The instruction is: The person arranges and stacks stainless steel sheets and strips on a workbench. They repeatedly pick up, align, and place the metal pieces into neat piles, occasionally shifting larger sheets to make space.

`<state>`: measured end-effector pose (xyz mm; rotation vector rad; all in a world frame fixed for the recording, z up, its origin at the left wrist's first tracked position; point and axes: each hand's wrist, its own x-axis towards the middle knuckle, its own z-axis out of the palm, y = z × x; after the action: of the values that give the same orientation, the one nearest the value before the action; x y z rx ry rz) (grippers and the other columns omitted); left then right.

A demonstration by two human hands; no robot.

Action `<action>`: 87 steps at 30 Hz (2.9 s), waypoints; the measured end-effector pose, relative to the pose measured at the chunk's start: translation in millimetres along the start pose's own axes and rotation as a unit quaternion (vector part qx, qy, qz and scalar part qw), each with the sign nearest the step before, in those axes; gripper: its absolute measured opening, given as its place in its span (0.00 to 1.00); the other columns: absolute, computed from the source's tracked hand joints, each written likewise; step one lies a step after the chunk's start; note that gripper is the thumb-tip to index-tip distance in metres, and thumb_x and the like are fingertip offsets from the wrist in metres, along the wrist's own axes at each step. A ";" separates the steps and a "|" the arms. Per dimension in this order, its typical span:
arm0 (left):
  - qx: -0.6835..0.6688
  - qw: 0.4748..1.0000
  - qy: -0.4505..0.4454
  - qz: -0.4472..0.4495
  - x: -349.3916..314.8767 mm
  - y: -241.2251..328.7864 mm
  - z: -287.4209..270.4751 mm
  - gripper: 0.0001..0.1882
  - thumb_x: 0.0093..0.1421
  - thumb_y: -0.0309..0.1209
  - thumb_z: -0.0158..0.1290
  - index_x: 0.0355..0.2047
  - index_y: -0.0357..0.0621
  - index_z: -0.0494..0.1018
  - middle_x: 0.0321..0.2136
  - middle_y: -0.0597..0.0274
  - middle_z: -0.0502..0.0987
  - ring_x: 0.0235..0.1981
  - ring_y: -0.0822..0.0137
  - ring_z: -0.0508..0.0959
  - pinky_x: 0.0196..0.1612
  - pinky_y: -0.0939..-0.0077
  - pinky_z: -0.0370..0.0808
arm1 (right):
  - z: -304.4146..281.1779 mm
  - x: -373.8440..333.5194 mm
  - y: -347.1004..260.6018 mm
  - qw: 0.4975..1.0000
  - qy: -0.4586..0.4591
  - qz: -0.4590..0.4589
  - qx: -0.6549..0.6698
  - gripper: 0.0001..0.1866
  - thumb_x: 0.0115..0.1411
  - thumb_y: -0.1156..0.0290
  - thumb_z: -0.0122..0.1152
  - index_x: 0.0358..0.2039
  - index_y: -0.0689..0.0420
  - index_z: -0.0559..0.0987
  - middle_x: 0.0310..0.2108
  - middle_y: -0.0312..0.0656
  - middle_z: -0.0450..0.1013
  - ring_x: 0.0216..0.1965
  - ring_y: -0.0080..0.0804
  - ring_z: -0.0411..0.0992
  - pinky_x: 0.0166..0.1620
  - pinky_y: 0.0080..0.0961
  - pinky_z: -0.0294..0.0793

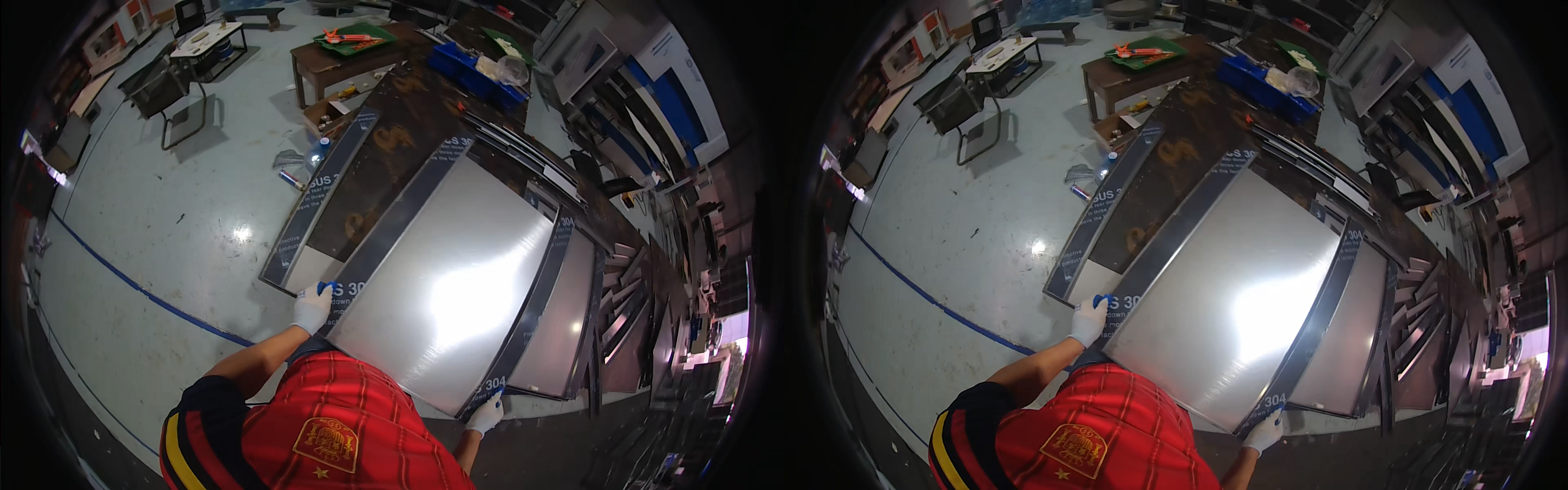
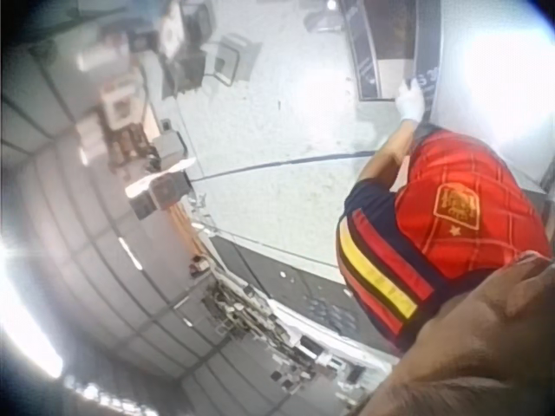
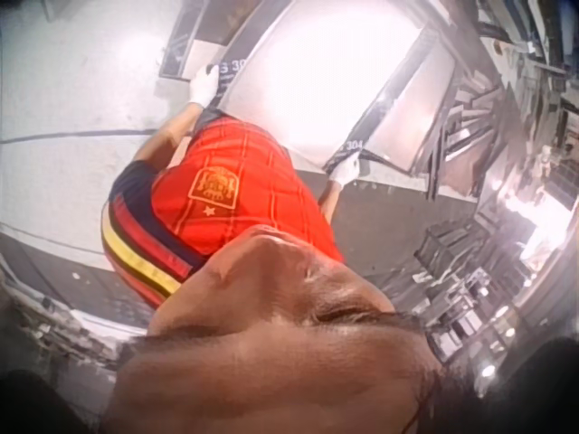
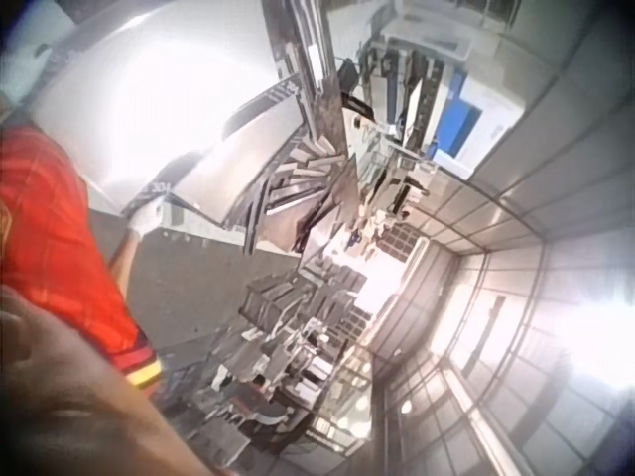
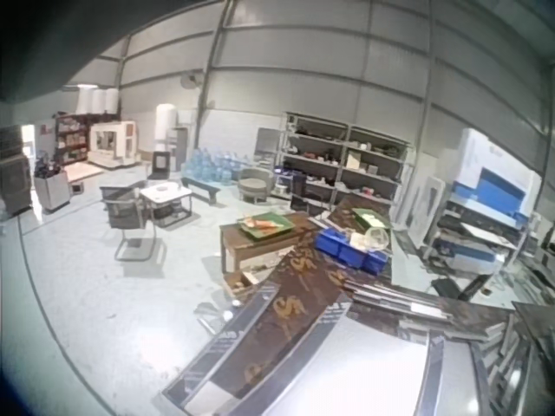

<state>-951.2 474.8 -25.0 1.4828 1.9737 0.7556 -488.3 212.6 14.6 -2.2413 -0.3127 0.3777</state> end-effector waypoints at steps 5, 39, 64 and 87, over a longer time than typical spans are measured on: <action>-0.003 0.996 0.029 -0.087 33.2 -71.2 -37.3 0.22 0.75 0.49 0.57 0.49 0.43 0.84 0.43 0.39 0.86 0.49 0.35 0.84 0.55 0.43 0.80 | 71.0 -9.5 -58.5 0.998 -0.040 -0.050 -0.014 0.29 0.81 0.53 0.57 0.47 0.74 0.86 0.40 0.54 0.86 0.38 0.39 0.81 0.46 0.37 0.80; 0.183 0.980 -0.070 -0.041 131.3 -158.1 -34.7 0.63 0.56 0.57 0.75 0.79 0.31 0.57 0.76 0.39 0.65 0.74 0.38 0.68 0.75 0.49 0.68 | 249.7 -54.3 -95.4 0.896 -0.169 -0.105 -0.397 0.50 0.53 0.38 0.84 0.62 0.65 0.75 0.63 0.62 0.73 0.64 0.67 0.74 0.66 0.53 0.76; 0.049 0.961 -0.255 0.091 111.2 -232.8 -105.8 0.57 0.46 0.36 0.82 0.71 0.28 0.64 0.64 0.37 0.76 0.66 0.40 0.76 0.71 0.56 0.73 | 201.6 -65.8 -41.1 0.877 -0.262 -0.178 -0.362 0.47 0.48 0.49 0.89 0.60 0.60 0.75 0.59 0.58 0.75 0.64 0.61 0.74 0.66 0.53 0.76; 0.316 0.914 -0.245 0.067 122.0 -226.5 -108.4 0.40 0.59 0.47 0.72 0.66 0.37 0.73 0.52 0.40 0.84 0.54 0.39 0.84 0.59 0.48 0.80 | 199.4 -34.3 -14.7 0.836 -0.285 -0.242 -0.401 0.27 0.59 0.59 0.80 0.50 0.58 0.76 0.49 0.58 0.82 0.53 0.61 0.82 0.55 0.54 0.81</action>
<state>-1206.4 528.4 -124.6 1.9444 1.7962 -0.2503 -595.1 348.6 -91.4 -2.6499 -1.5728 0.7280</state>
